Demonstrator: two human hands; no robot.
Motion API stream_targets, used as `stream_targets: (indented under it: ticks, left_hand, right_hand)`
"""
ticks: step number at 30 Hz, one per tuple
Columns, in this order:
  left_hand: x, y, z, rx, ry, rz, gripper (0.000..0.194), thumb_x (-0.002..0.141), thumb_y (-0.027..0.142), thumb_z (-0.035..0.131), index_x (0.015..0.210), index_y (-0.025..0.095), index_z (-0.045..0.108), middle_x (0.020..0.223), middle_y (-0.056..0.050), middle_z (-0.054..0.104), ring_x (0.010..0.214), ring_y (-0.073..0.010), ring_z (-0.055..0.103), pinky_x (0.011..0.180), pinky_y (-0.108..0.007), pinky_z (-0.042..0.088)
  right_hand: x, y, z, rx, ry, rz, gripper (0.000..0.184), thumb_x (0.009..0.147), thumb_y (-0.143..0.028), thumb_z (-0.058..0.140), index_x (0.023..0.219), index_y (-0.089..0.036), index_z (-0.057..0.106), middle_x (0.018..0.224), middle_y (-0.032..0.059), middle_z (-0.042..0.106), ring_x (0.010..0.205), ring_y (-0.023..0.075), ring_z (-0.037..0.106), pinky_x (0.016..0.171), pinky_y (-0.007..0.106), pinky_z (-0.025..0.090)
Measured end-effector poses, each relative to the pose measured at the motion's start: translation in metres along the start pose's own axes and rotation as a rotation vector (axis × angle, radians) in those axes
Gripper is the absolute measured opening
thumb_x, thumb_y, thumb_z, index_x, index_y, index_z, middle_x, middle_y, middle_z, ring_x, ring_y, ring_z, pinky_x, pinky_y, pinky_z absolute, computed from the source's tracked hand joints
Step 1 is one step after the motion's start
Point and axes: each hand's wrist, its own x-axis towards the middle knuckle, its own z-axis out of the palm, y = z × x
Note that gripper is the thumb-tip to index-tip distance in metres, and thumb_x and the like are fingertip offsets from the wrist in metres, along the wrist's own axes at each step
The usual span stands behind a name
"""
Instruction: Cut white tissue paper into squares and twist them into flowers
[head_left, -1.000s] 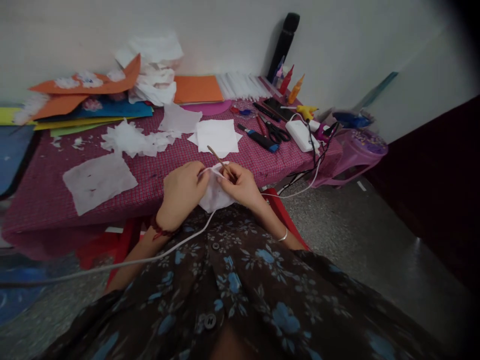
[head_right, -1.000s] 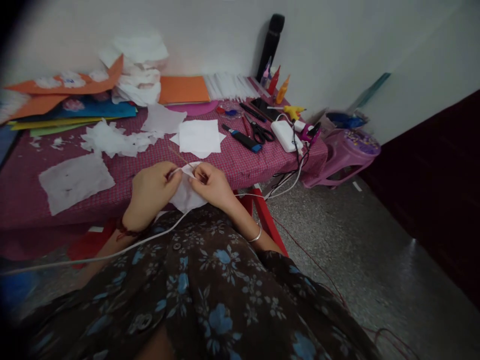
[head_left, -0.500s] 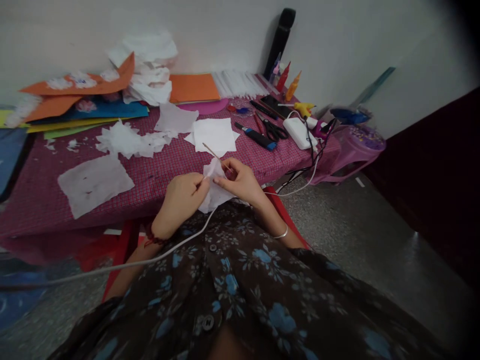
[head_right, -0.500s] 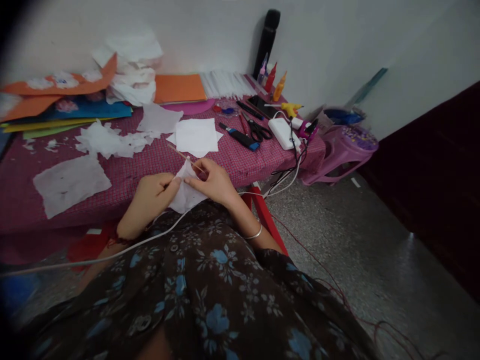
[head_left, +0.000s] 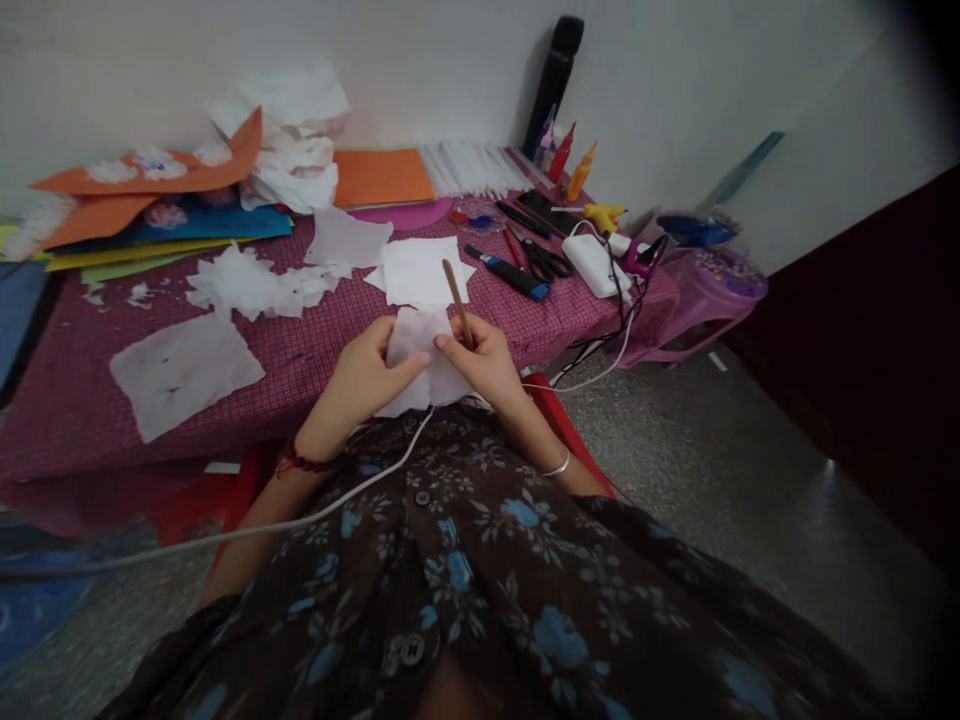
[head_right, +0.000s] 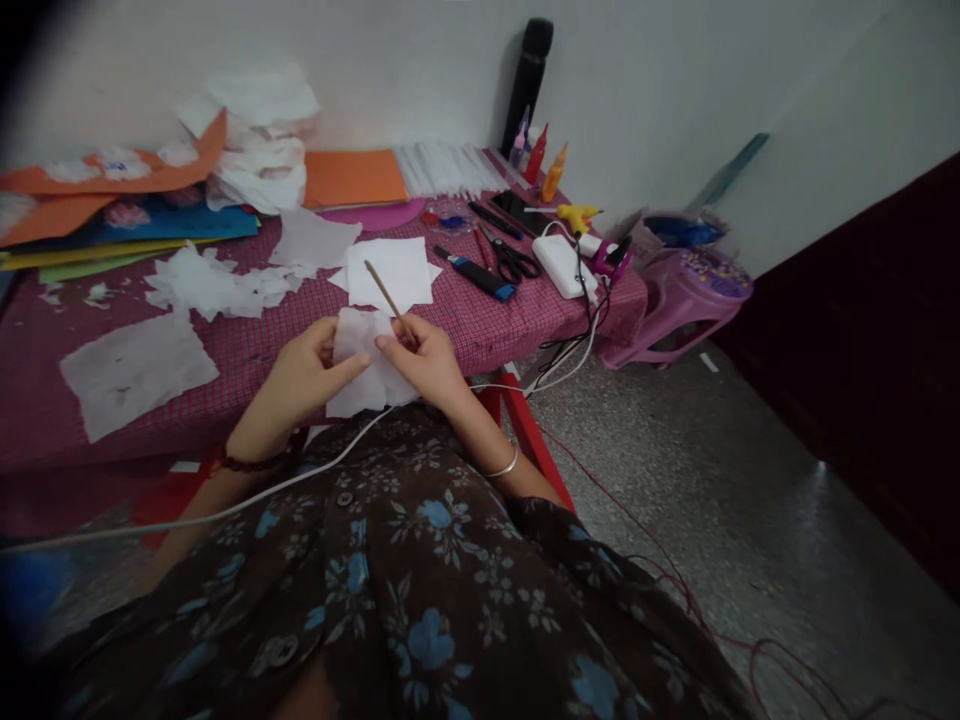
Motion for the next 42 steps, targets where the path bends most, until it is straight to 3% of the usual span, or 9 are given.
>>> stream_targets:
  ticks: [4,7,12,19,23,26,34,39,42]
  left_hand:
    - [0.015,0.005,0.006,-0.096,0.029,0.003,0.023,0.081,0.039,0.065,0.082,0.016,0.063,0.073,-0.001,0.060,0.065,-0.0148,0.051,0.056,-0.024,0.038]
    - [0.020,0.000,0.006,-0.166,0.180,-0.003,0.022,0.084,0.034,0.060,0.071,0.017,0.058,0.063,0.002,0.050,0.058,-0.0117,0.042,0.052,-0.023,0.032]
    - [0.018,-0.005,-0.009,-0.183,0.465,0.066,0.021,0.084,0.027,0.064,0.068,0.016,0.054,0.061,0.005,0.043,0.058,-0.0090,0.037,0.054,-0.023,0.029]
    - [0.013,-0.011,-0.017,-0.268,0.603,0.086,0.015,0.085,0.024,0.064,0.075,0.014,0.060,0.062,0.004,0.046,0.057,-0.0081,0.036,0.053,-0.023,0.029]
    - [0.013,-0.019,-0.019,-0.265,0.686,0.098,0.020,0.085,0.024,0.064,0.070,0.015,0.055,0.063,0.004,0.044,0.059,-0.0079,0.036,0.057,-0.023,0.031]
    - [0.013,-0.025,-0.025,-0.246,0.688,0.074,0.025,0.086,0.027,0.064,0.067,0.016,0.050,0.062,0.005,0.042,0.060,-0.0076,0.035,0.057,-0.023,0.031]
    - [0.016,-0.036,-0.050,-0.251,0.527,-0.114,0.014,0.082,0.023,0.065,0.072,0.015,0.059,0.064,0.004,0.051,0.060,-0.0077,0.040,0.057,-0.022,0.035]
    - [0.014,-0.050,-0.057,-0.148,0.538,-0.142,0.022,0.084,0.022,0.064,0.066,0.015,0.053,0.059,0.006,0.040,0.057,-0.0068,0.033,0.052,-0.022,0.028]
    - [0.014,-0.058,-0.059,-0.170,0.560,-0.183,0.017,0.084,0.021,0.064,0.070,0.014,0.056,0.060,0.007,0.044,0.058,-0.0071,0.036,0.054,-0.021,0.032]
  right_hand:
    - [-0.001,-0.001,0.000,0.030,0.015,0.005,0.024,0.077,-0.041,0.065,0.072,-0.021,0.051,0.062,-0.0055,0.041,0.056,0.0091,0.033,0.053,0.024,0.026]
    - [0.002,0.007,-0.005,0.049,0.138,-0.004,0.024,0.077,-0.039,0.066,0.073,-0.021,0.050,0.063,-0.0057,0.038,0.057,0.0090,0.032,0.053,0.024,0.025]
    - [0.011,0.023,-0.012,0.158,0.307,0.036,0.028,0.076,-0.041,0.067,0.074,-0.023,0.046,0.065,-0.0056,0.036,0.057,0.0091,0.031,0.054,0.025,0.026]
    - [0.018,0.029,-0.014,0.279,0.396,0.159,0.030,0.076,-0.039,0.070,0.075,-0.024,0.043,0.059,-0.0071,0.034,0.051,0.0087,0.029,0.048,0.025,0.022]
    - [0.020,0.031,-0.017,0.334,0.438,0.219,0.033,0.076,-0.042,0.070,0.076,-0.025,0.042,0.055,-0.0092,0.031,0.045,0.0076,0.028,0.045,0.025,0.019]
    - [0.021,0.031,-0.020,0.356,0.430,0.261,0.035,0.077,-0.044,0.070,0.077,-0.025,0.040,0.052,-0.0110,0.027,0.041,0.0068,0.025,0.042,0.026,0.015]
    - [0.022,0.031,-0.028,0.395,0.423,0.282,0.029,0.080,-0.034,0.066,0.076,-0.025,0.039,0.046,-0.0142,0.023,0.036,0.0046,0.017,0.038,0.025,0.011]
    - [0.024,0.031,-0.030,0.385,0.463,0.315,0.031,0.080,-0.034,0.068,0.075,-0.025,0.038,0.044,-0.0153,0.021,0.034,0.0041,0.016,0.037,0.024,0.010]
    - [0.024,0.031,-0.031,0.409,0.492,0.316,0.031,0.080,-0.033,0.067,0.074,-0.025,0.038,0.043,-0.0159,0.022,0.033,0.0038,0.016,0.036,0.023,0.009]
